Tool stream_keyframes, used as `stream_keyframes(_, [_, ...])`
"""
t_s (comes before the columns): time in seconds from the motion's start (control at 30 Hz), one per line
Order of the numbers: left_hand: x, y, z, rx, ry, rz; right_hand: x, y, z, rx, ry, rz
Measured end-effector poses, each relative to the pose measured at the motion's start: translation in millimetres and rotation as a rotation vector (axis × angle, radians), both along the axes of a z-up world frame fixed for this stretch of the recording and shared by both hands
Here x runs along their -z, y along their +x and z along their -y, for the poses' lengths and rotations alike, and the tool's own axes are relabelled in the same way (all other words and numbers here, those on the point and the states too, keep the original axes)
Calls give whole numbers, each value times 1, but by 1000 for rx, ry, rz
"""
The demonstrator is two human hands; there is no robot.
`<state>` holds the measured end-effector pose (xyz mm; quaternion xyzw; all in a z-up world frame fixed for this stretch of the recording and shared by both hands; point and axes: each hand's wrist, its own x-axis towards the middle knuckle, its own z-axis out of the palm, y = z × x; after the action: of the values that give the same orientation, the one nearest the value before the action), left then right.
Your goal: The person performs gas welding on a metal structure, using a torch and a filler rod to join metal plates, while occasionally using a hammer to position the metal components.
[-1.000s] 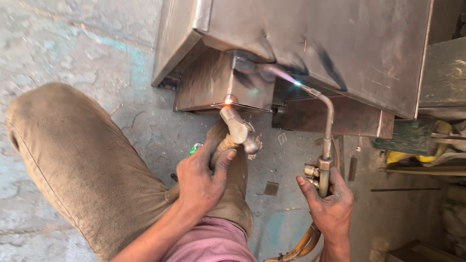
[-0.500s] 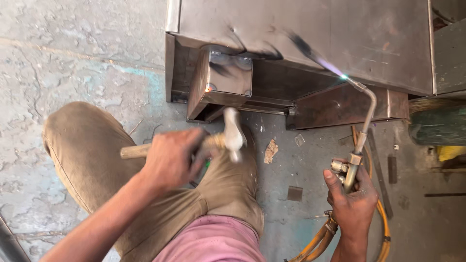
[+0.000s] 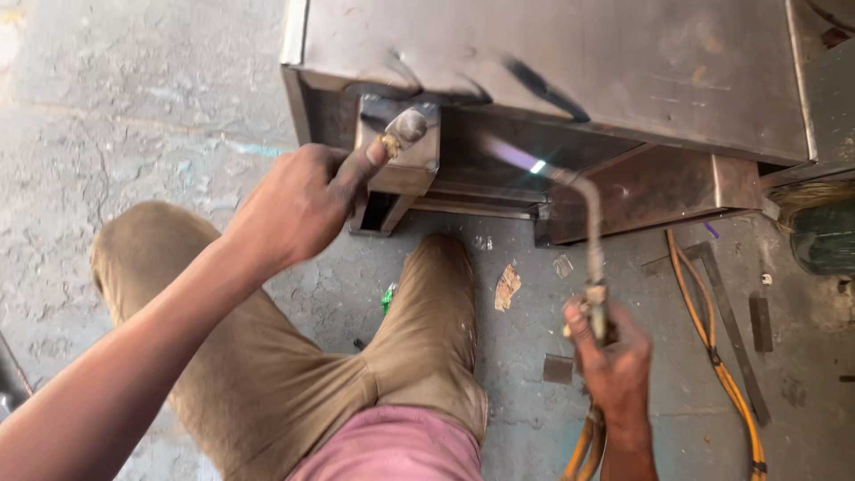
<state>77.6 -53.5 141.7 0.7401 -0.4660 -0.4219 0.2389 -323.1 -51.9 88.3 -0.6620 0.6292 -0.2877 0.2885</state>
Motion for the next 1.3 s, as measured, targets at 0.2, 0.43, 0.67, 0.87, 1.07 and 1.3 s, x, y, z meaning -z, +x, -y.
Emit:
stream_keyframes(0.2, [41, -15, -44, 175, -328, 79, 40, -8, -14, 129, 252, 74])
stream_keyframes(0.43, [157, -57, -26, 222, -402, 534, 73, 20, -7, -152, 159, 178])
stream_keyframes(0.67, [147, -47, -37, 79, -381, 466, 78, 20, 15, -250, 197, 7])
stream_keyframes(0.87, [146, -62, -39, 40, -427, 400, 84, 20, 27, -347, 271, 40])
stream_keyframes(1.07, [145, -63, -36, 60, -438, 407, 81, 34, 27, -434, 269, 89])
stream_keyframes(1.3, [147, -67, -33, 85, -411, 436, 85, 44, 27, -386, 235, 112])
